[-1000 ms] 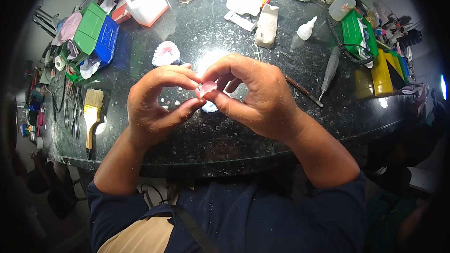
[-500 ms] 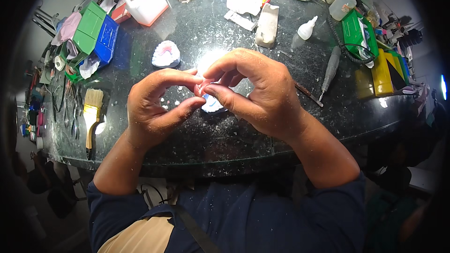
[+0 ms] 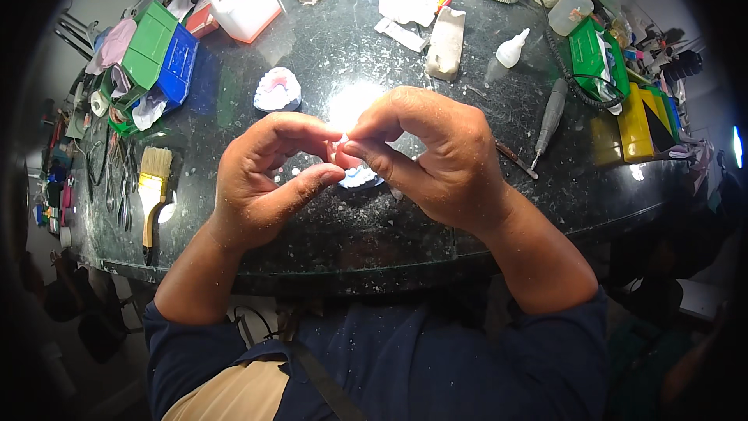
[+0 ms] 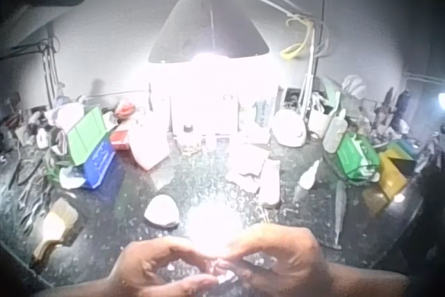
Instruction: The person grinds a denture piece with a rotary tool, fits it onto a dental mold by hand, trims it using a carving tool, and grinds the denture piece again with the rotary tool.
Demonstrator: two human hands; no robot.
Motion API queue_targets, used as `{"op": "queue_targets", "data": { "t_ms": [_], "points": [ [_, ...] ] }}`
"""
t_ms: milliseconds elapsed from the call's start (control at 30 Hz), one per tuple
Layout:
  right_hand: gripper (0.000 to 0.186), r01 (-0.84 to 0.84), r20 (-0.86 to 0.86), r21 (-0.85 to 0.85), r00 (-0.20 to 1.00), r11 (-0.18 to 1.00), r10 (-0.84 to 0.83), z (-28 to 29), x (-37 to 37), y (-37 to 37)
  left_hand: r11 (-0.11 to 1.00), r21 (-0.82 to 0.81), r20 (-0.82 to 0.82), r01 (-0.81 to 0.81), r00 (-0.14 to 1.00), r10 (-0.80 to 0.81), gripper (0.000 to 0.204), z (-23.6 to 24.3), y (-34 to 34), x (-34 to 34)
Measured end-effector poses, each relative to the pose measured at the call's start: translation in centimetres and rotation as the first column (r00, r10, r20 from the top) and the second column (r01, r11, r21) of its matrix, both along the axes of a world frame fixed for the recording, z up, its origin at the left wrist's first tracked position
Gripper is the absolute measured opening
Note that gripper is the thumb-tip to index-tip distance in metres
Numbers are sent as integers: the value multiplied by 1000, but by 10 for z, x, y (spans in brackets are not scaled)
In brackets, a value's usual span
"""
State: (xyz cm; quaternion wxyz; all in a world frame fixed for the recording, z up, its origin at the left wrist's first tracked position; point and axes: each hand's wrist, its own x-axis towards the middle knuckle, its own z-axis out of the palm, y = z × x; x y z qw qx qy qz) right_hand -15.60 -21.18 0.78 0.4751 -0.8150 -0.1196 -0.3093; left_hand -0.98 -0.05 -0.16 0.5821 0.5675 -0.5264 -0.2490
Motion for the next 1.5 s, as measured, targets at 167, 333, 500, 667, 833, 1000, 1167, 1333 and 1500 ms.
{"op": "queue_targets", "data": {
  "t_ms": [167, 333, 500, 667, 833, 1000, 1167, 1333, 1500],
  "points": [
    [19, 77, 98, -156, 993, 985, -62, 1, -1, -1, 998, -44, 18, -35, 999, 36, 37, 3, -2, -2],
    [26, 96, 175, -259, 983, 961, -51, 5, 0, 0, 990, -128, 177, -56, 981, 79, 37, 4, -3, 7],
    [30, 106, 202, -263, 978, 959, -53, 5, 4, 0, 974, -206, 263, -99, 953, 153, 35, 4, -7, 4],
    [21, 322, -15, -94, 946, 942, -325, 13, -2, -23, 993, -116, -71, -26, 997, 18, 40, -8, -3, 10],
    [16, 326, -351, -371, 818, 870, -456, 23, -11, -53, 978, -96, 51, -185, 980, 191, 49, -5, -9, 9],
    [25, 101, -442, -587, 791, 804, -423, 2, -1, -24, 950, -135, 237, -281, 922, 306, 53, -5, -8, 15],
    [28, 86, -460, -570, 791, 817, -404, -8, 3, -11, 954, -102, 86, -283, 953, 292, 52, -2, -11, 9],
    [17, 140, -400, -611, 795, 779, -456, -7, 1, -13, 958, -100, 170, -270, 944, 283, 59, -3, -8, 8],
    [12, 204, -300, -667, 807, 717, -509, -12, 0, -19, 953, -123, 245, -278, 922, 300, 60, -6, -6, 10]
  ]
}}
